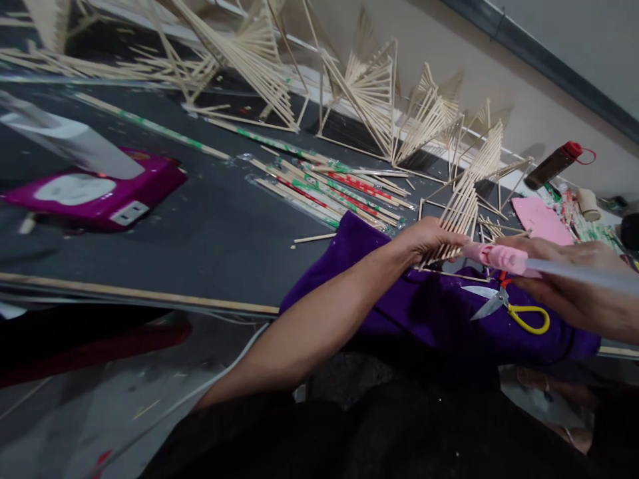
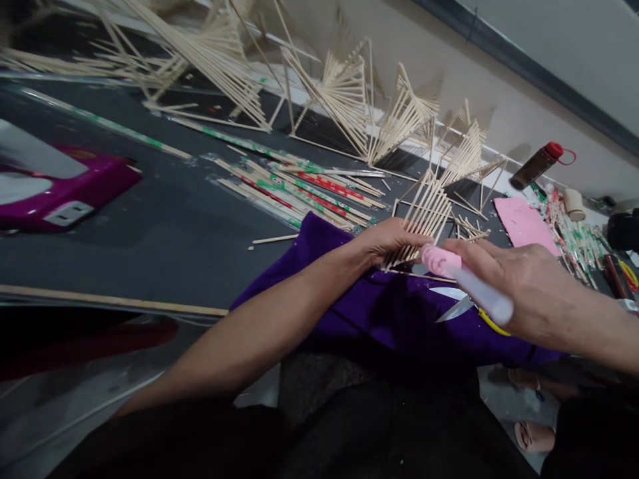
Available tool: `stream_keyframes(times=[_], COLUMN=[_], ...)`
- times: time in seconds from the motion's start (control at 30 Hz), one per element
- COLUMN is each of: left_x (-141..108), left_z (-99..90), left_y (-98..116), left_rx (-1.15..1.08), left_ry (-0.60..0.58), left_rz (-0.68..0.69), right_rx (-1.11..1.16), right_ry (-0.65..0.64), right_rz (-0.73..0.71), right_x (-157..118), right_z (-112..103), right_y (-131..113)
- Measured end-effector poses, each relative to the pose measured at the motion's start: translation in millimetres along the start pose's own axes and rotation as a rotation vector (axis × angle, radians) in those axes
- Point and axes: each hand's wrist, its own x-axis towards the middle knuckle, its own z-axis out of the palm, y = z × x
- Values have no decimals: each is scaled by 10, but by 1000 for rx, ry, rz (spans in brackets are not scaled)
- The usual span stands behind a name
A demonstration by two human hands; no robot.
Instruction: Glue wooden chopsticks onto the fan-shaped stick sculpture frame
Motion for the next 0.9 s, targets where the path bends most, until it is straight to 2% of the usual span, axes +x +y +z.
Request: stream_keyframes(times=[0.1,0.2,0.27,0.33,0.53,0.67,0.73,0.9], left_x=[-29,-76,-103,-124,-194,-274,-315,-356], left_z=[29,67,90,109,153,188,213,281], left_y=[9,26,35,42,85,118,128,73], left_rx=[4,19,20,15,-25,-49,-57,-117], left_ry=[30,52,61,67,60,57,90,265], left_rz=[-6,-27,-30,-23,-16,11,40,134], right_rx=[-67,-125,-113,-56,81,224,270,338], right_ry=[-27,101,173,190,86,245,324,389], right_rz=[-95,-118,-97,-58,92,102,80,58], right_x=[-79,-204,-310,-424,-674,-728,-732,-720], right_z=[59,179,281,379,565,628,643,735], right_y=[-105,-174,-185,-170,-77,-42,-23,32])
